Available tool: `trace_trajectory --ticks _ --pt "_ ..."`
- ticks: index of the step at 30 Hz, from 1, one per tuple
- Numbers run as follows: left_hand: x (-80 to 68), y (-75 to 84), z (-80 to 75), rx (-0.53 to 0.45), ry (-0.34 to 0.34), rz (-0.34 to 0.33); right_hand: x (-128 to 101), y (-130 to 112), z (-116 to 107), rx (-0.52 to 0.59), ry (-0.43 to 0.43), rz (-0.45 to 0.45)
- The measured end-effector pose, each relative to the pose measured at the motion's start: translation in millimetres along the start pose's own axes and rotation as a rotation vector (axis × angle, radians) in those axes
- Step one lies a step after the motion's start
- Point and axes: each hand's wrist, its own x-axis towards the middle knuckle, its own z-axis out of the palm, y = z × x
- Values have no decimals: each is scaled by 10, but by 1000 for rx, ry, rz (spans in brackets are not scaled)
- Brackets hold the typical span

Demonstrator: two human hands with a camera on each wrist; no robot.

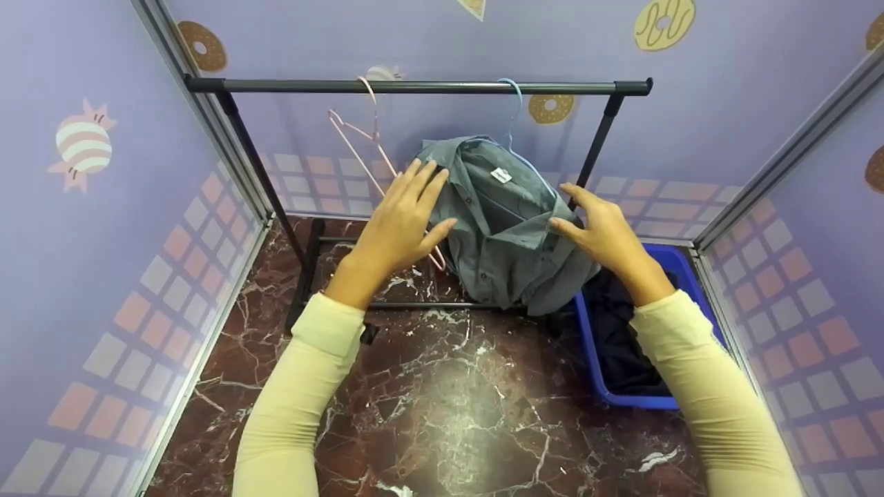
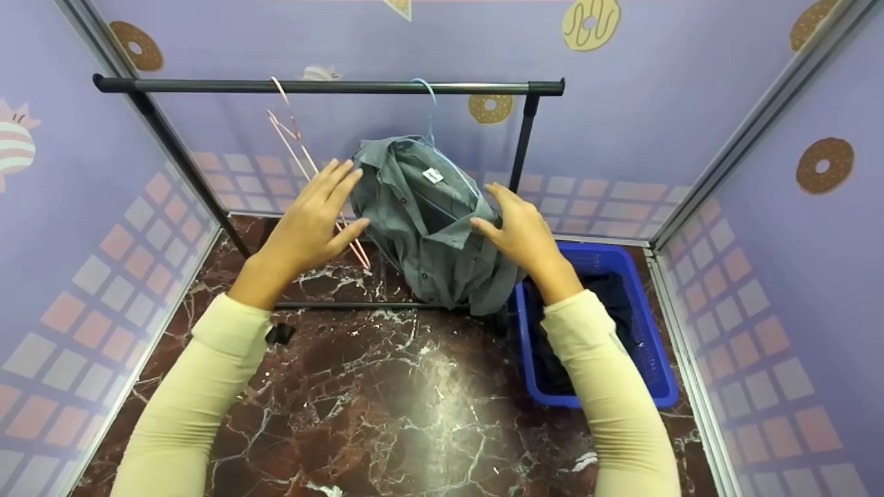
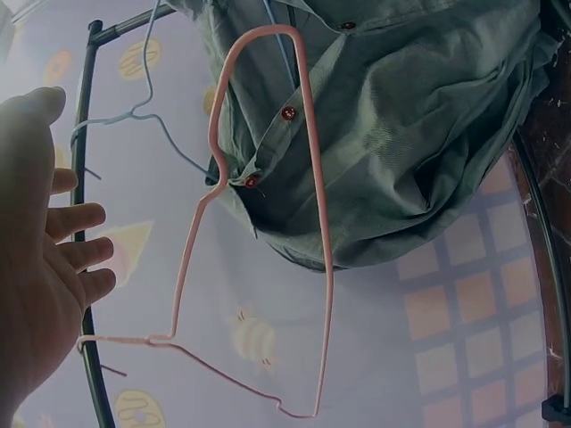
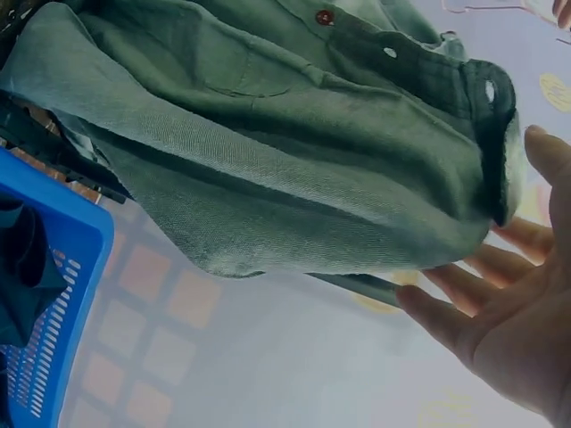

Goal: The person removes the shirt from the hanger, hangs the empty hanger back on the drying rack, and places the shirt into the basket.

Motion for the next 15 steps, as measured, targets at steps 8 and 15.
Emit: trace_trajectory --ticks 8,15 --pt "151 -12 19 21 -43 -16 68 36 141 15 49 -34" --pt "206 -32 63 2 -71 -43 72 37 211 -25 116 -3"
